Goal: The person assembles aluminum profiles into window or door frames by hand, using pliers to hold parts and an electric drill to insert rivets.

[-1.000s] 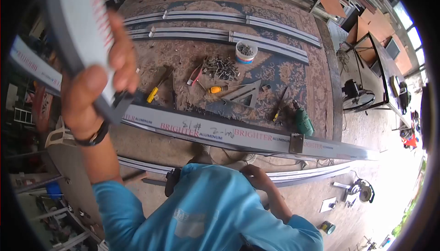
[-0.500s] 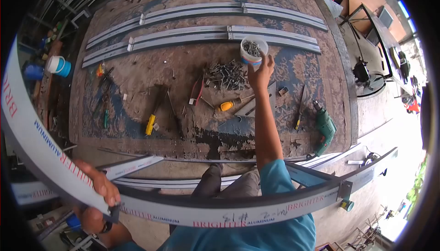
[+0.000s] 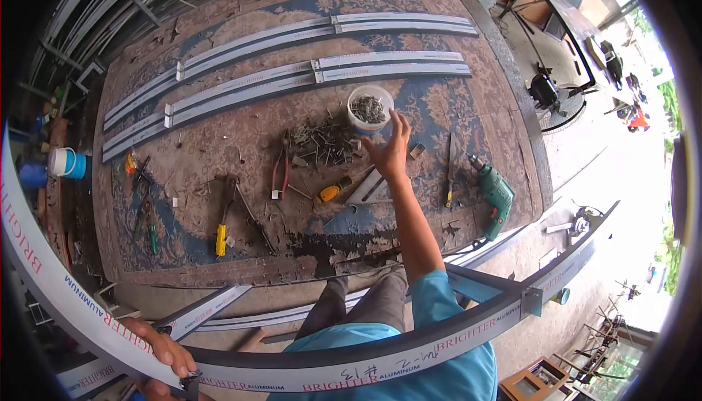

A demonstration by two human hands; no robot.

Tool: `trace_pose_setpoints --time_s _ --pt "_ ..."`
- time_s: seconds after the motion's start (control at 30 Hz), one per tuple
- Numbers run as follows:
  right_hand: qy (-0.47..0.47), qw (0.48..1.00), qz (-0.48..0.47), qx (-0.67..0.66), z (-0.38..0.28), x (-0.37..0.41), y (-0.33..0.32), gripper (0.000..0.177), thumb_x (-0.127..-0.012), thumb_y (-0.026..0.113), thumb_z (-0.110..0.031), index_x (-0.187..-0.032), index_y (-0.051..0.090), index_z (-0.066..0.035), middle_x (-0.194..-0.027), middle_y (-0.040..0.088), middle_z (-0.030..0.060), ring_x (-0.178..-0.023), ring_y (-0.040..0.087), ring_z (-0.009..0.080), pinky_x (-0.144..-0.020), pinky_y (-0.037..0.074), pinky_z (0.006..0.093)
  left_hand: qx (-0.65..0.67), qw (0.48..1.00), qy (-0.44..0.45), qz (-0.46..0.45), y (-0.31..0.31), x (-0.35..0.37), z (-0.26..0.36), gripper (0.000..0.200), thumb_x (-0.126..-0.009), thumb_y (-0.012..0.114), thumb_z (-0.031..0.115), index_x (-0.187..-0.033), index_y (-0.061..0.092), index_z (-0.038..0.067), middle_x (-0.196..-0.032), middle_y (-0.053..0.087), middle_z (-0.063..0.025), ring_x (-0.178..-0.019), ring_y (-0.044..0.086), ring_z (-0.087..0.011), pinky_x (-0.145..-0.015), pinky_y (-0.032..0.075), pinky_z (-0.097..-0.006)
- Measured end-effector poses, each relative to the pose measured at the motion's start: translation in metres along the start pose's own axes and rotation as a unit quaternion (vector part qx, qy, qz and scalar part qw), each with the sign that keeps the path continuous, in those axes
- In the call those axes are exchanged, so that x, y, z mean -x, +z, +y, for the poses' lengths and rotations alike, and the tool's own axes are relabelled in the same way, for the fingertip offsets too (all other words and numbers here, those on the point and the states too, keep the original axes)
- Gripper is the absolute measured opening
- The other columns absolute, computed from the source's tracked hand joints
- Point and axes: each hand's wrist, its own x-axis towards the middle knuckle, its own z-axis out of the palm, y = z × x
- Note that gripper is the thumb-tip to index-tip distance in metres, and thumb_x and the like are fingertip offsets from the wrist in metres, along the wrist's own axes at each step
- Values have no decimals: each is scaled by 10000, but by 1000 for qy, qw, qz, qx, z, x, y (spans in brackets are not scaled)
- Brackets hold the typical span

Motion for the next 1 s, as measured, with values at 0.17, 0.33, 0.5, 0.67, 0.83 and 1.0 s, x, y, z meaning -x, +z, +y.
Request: trace_pose_setpoints --time_s 0.17,0.33,0.5,0.67,0.83,1.0 --pt "-31 996 -79 -9 -5 -50 19 314 -865 712 -86 -1177 678 -74 -1144 670 187 -1057 645 410 -926 522 485 16 998 13 54 3 8 -2 768 -823 817 94 -1414 339 -17 -950 567 -133 -676 626 -228 -608 592 -382" --pt "37 951 -266 154 20 -83 58 351 -798 777 -216 -1130 741 -109 -1106 715 204 -1022 696 385 -875 562 485 5 1000 5 24 -4 5 2 737 -844 781 73 -1411 321 -25 -969 548 -135 -678 613 -231 -605 582 -372" --pt "-31 923 -326 204 50 -92 85 193 -776 765 -217 -949 808 -141 -924 750 182 -893 725 382 -795 587 478 -2 1000 9 21 11 2 3 727 -857 762 81 -1403 294 -28 -957 519 -121 -670 592 -221 -600 570 -360" --pt "1 976 -212 55 53 -91 64 178 -768 753 -151 -928 816 -103 -891 752 176 -842 733 375 -786 592 452 -21 1000 22 5 13 0 0 712 -877 741 106 -1400 277 -31 -956 505 -117 -671 586 -204 -599 569 -343" --pt "37 983 -177 -39 42 -103 36 186 -780 758 -105 -949 807 -45 -843 767 159 -797 766 258 -748 602 379 -18 1000 18 3 8 2 0 705 -883 734 115 -1399 276 -32 -969 500 -115 -676 589 -197 -605 574 -336" --pt "258 906 -238 -237 35 -107 14 174 -855 749 -65 -1004 789 16 -868 783 142 -793 765 190 -757 622 313 -4 1000 13 -14 13 -2 -2 706 -886 726 119 -1412 281 -38 -971 493 -110 -687 586 -179 -611 565 -327"
